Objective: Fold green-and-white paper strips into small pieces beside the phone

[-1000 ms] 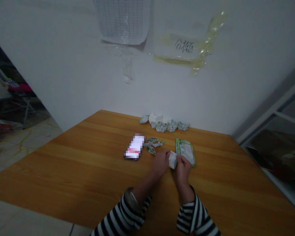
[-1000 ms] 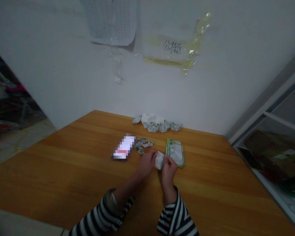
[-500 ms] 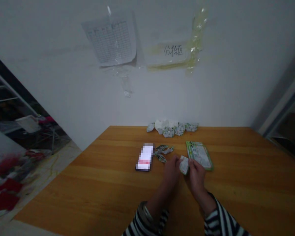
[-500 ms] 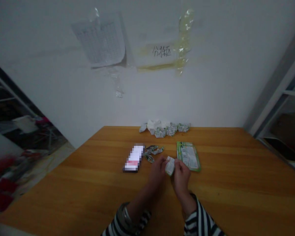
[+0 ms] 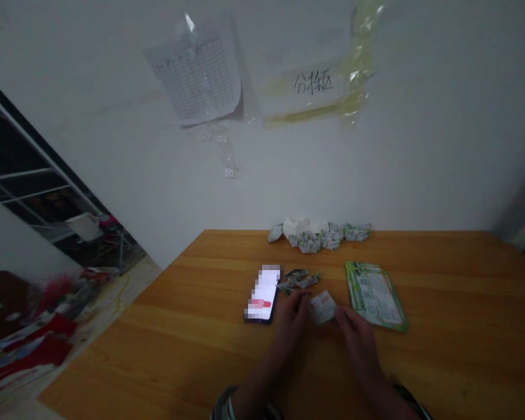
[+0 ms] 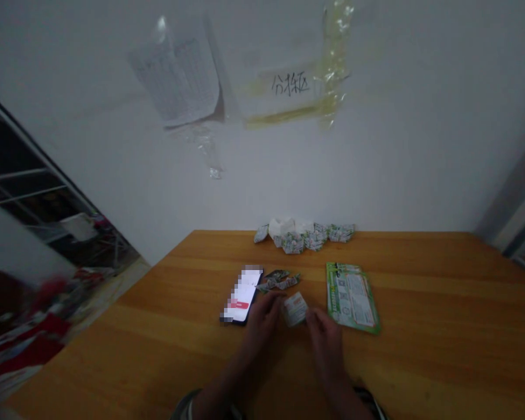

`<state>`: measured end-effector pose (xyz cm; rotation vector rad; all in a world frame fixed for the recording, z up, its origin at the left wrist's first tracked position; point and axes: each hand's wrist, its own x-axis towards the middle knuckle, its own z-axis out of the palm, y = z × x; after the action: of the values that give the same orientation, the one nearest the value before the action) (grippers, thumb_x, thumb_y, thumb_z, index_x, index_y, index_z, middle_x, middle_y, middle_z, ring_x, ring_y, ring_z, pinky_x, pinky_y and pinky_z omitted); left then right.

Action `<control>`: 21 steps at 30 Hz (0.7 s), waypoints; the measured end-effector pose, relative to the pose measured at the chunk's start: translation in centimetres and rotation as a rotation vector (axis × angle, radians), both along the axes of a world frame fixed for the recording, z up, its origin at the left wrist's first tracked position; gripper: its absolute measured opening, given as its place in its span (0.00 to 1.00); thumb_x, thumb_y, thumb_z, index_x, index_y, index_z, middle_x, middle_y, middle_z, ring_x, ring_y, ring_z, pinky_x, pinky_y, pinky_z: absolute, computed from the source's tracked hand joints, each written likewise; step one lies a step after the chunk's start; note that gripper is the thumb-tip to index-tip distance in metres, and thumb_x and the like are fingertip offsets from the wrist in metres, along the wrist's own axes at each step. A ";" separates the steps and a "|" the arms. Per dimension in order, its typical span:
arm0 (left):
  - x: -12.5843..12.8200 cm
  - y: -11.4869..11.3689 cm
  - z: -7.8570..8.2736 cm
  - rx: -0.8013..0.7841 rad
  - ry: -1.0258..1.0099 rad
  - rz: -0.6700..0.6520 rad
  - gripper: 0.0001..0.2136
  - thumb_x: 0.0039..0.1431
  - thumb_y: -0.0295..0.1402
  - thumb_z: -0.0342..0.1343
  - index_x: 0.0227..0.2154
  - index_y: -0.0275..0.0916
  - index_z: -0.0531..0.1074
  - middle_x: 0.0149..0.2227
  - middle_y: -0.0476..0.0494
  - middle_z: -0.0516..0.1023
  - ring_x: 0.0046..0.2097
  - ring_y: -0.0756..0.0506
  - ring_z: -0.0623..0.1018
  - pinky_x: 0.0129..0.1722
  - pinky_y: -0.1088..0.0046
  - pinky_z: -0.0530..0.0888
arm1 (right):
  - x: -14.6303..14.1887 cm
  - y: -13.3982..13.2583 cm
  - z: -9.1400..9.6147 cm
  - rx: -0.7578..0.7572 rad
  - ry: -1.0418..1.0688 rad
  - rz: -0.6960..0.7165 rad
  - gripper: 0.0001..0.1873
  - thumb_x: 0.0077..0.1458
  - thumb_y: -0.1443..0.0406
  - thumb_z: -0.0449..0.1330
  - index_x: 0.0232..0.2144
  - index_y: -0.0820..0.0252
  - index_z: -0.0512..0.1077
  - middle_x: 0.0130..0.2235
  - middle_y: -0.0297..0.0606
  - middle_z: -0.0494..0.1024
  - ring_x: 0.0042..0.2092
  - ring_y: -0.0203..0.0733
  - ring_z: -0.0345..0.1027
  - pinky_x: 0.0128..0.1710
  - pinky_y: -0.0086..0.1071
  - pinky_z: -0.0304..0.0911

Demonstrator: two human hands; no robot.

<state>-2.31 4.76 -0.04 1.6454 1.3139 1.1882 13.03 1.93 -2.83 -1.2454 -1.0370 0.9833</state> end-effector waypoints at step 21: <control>-0.7 1.2 -1.6 -0.443 -0.345 -0.157 0.22 0.52 0.54 0.57 0.29 0.36 0.68 0.21 0.53 0.69 0.19 0.54 0.65 0.19 0.78 0.63 | 2.0 2.0 0.6 -0.019 0.133 0.543 0.30 0.43 0.59 0.71 0.50 0.55 0.73 0.44 0.41 0.81 0.43 0.45 0.76 0.45 0.39 0.72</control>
<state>-3.04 5.95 -1.62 1.1443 1.1070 0.9504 15.07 3.88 -2.20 -0.9103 -1.2920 1.4703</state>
